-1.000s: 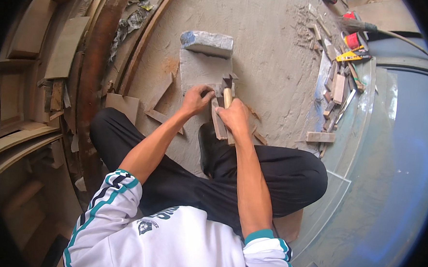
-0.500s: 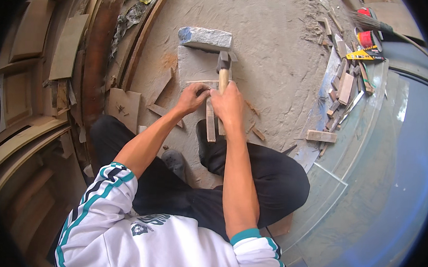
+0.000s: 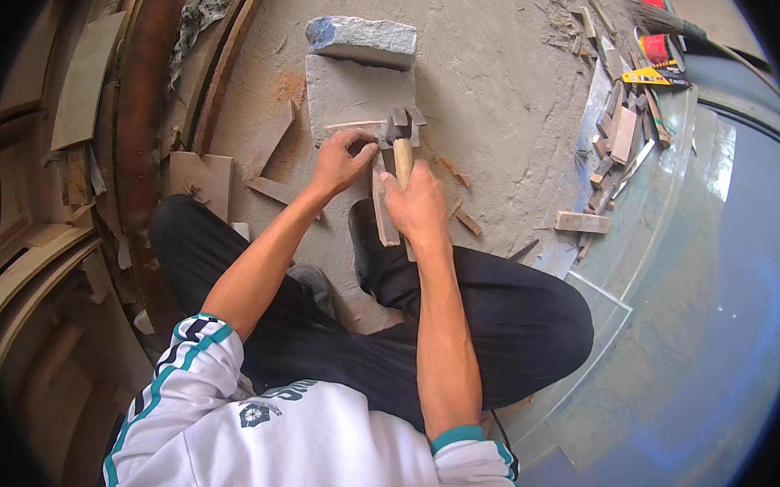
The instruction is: The person sits on the floor and uses a hammer to drive nails into small wooden pieces placed on a stone block. They repeatedly position the wood, hammer the nails, and inspect the pieces.
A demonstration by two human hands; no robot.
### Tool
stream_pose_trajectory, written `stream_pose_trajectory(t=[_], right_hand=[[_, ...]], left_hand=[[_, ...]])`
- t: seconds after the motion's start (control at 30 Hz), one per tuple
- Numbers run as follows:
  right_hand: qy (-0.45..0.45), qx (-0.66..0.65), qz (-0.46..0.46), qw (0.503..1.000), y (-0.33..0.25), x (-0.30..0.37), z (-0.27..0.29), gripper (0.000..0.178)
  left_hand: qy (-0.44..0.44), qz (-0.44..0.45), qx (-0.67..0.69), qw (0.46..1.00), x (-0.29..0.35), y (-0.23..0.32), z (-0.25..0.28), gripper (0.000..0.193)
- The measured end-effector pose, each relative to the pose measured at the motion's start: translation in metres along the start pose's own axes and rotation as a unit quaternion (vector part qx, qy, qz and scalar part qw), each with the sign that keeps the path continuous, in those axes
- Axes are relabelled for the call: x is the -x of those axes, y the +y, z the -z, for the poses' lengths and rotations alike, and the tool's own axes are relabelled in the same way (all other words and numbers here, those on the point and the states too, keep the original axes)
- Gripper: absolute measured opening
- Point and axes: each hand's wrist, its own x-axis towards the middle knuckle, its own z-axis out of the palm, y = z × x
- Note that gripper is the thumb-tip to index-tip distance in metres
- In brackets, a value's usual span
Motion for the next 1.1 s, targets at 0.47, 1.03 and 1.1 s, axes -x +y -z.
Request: stream_pose_trajectory(t=[0.47, 1.03, 1.1], right_hand=[[-0.049, -0.059, -0.063, 0.995, 0.022, -0.007, -0.038, 0.037], [-0.053, -0.016, -0.052, 0.997, -0.001, -0.028, -0.023, 0.054], [-0.057, -0.054, -0.065, 0.995, -0.010, -0.026, -0.025, 0.052]], left_hand=[[-0.018, -0.159, -0.284, 0.945, 0.000, -0.037, 0.032, 0.068], [-0.094, -0.126, -0.265, 0.951, -0.025, -0.032, 0.053, 0.066], [-0.073, -0.129, -0.260, 0.954, -0.023, -0.038, 0.050, 0.065]])
